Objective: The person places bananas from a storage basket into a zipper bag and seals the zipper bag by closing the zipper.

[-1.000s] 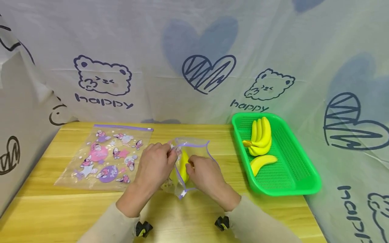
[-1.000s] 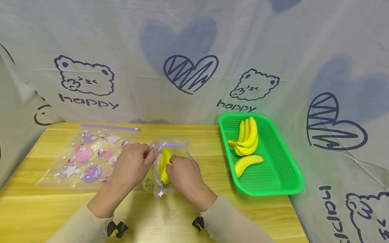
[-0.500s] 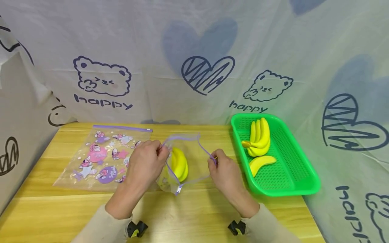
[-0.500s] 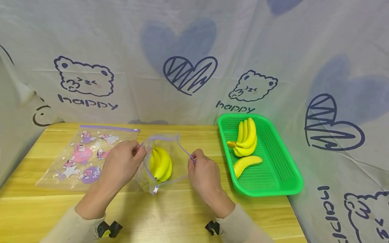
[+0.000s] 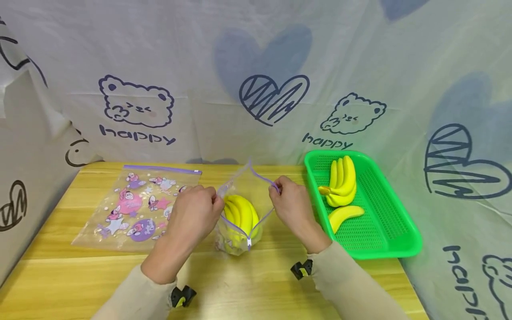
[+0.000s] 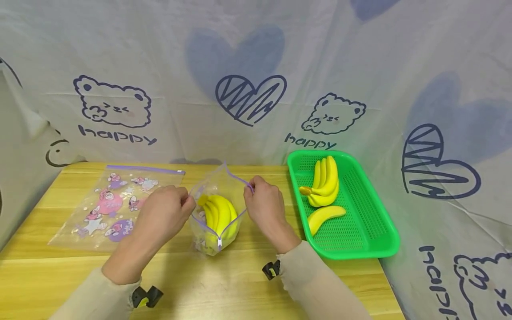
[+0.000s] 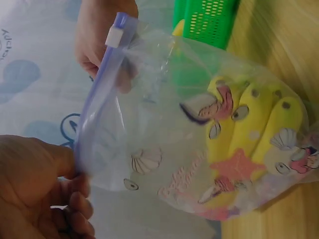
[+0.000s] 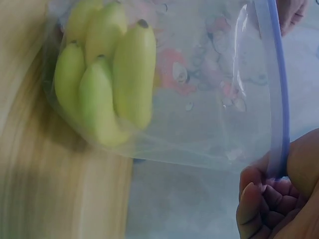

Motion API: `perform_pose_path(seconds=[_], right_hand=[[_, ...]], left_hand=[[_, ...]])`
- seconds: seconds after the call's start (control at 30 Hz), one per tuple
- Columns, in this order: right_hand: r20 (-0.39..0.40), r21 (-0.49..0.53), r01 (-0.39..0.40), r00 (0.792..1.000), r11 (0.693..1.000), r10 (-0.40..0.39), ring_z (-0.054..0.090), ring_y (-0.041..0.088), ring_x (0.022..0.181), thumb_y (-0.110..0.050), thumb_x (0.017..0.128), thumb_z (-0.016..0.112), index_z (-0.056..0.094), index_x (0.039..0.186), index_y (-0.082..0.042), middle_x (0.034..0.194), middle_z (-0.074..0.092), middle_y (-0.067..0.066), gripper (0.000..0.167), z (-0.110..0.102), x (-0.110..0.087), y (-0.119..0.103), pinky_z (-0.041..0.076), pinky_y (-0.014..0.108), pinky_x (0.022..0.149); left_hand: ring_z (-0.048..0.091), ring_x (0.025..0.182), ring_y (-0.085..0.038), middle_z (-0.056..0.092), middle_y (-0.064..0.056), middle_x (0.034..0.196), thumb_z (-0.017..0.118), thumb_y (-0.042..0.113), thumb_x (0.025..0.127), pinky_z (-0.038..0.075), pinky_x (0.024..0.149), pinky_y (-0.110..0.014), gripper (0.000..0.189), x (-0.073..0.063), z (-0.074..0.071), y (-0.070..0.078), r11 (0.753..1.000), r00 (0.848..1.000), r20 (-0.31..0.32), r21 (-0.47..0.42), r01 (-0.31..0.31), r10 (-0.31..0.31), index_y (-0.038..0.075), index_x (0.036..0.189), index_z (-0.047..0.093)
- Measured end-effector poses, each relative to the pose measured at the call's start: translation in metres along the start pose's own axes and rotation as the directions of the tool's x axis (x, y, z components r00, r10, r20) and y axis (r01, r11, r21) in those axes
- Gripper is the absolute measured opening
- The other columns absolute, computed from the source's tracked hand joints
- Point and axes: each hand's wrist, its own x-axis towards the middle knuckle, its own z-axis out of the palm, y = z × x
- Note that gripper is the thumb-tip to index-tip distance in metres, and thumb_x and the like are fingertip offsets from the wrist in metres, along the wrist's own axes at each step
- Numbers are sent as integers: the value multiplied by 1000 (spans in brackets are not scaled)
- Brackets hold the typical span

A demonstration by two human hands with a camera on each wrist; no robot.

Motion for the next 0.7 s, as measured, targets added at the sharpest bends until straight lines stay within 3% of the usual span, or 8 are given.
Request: perform_pose_path(seconds=[0.13, 0.37, 0.7], right_hand=[[14, -6, -13, 1000, 1000, 13, 57, 21, 60, -21, 101, 65, 71, 93, -6, 72, 67, 4, 18, 4, 1, 5, 45, 32, 54], [22, 45, -27, 999, 999, 26, 53, 17, 55, -28, 99, 65, 70, 89, -9, 71, 65, 2, 22, -3, -7, 6, 44, 31, 52], [-30, 156, -32, 999, 987, 38, 55, 17, 60, -39, 104, 66, 74, 94, -8, 73, 67, 3, 33, -14, -15, 15, 45, 32, 57]], left_hand=[[44, 57, -23, 45, -3, 58, 59, 10, 98, 42, 65, -41, 39, 0, 7, -5, 999, 999, 6, 19, -42, 42, 12, 59, 50], [40, 57, -23, 39, -3, 58, 57, 7, 95, 36, 61, -35, 40, -1, 11, -4, 999, 999, -29, -35, -36, 35, 13, 58, 45], [42, 58, -24, 46, -4, 59, 65, 11, 98, 38, 63, -37, 38, -2, 12, -5, 998, 996, -64, 40, -54, 57, 9, 62, 56]])
